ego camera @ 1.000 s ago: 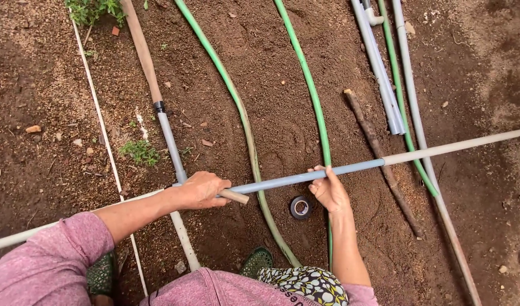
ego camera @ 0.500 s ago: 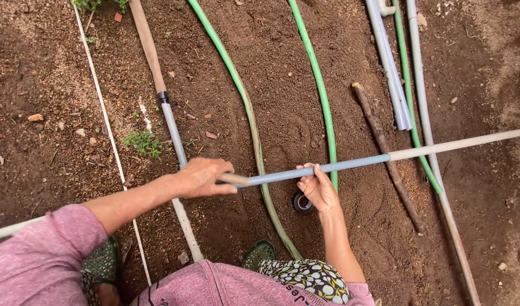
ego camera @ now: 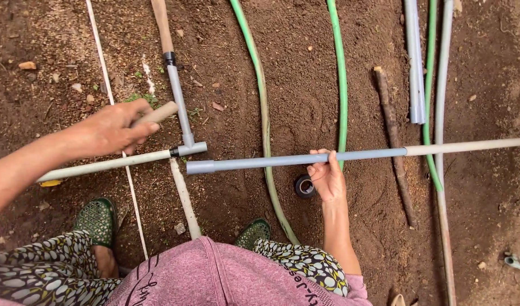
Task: The person assembles a PVC pipe structure by inserting a long pipe into a T-junction and securing it with black tape. They repeatedly adjust the pipe alignment and wrap the tape around the connection point to ensure a tight fit.
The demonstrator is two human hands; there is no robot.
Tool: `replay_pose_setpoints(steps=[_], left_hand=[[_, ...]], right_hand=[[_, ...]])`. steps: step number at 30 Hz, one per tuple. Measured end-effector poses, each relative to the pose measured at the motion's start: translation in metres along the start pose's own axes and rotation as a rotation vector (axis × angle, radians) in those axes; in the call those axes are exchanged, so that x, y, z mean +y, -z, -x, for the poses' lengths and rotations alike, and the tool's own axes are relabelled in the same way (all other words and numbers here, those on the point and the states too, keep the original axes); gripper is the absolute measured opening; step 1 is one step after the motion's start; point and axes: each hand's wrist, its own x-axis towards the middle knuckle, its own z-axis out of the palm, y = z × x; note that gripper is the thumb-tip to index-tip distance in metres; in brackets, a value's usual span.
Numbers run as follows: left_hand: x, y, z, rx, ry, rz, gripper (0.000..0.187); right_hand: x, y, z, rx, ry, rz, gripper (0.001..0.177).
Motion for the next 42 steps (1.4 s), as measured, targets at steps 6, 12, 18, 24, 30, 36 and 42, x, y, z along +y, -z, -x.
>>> replay_pose_setpoints(steps=[6, 12, 18, 24, 30, 36, 42], left_hand=[[-0.049, 0.040, -0.011, 0.043, -0.006, 0.138, 0.053], [-0.035, 0.048, -0.005, -0.011, -0.036, 0.310, 0.018], [-0.033, 0.042, -0.001, -0.047, -0.073, 0.020, 0.024], [-0.042, 0.049, 0.017, -0.024, 0.081, -0.102, 0.061], [-0.051, 0.031, 0.006, -0.078, 0.019, -0.108, 0.039], [-0.024, 0.018, 0.018, -0.187, -0.042, -0.065, 0.037], [-0.009, 0.010, 0.023, -0.223, -0.138, -0.231, 0.042]], right_hand=[[-0.004, -0.010, -0.001, -0.010, 0.026, -0.056, 0.021], [-0.005, -0.016, 0.001, 0.024, 0.021, -0.077, 0.020], [-0.020, -0.035, 0.008, -0.107, 0.030, -0.145, 0.019], [-0.041, -0.062, 0.006, 0.037, 0.098, -0.089, 0.026], [-0.050, -0.048, -0.008, 0.045, 0.172, -0.166, 0.020], [-0.051, -0.044, -0.007, 0.055, 0.171, -0.141, 0.028], [-0.052, -0.043, -0.005, 0.061, 0.162, -0.177, 0.027]])
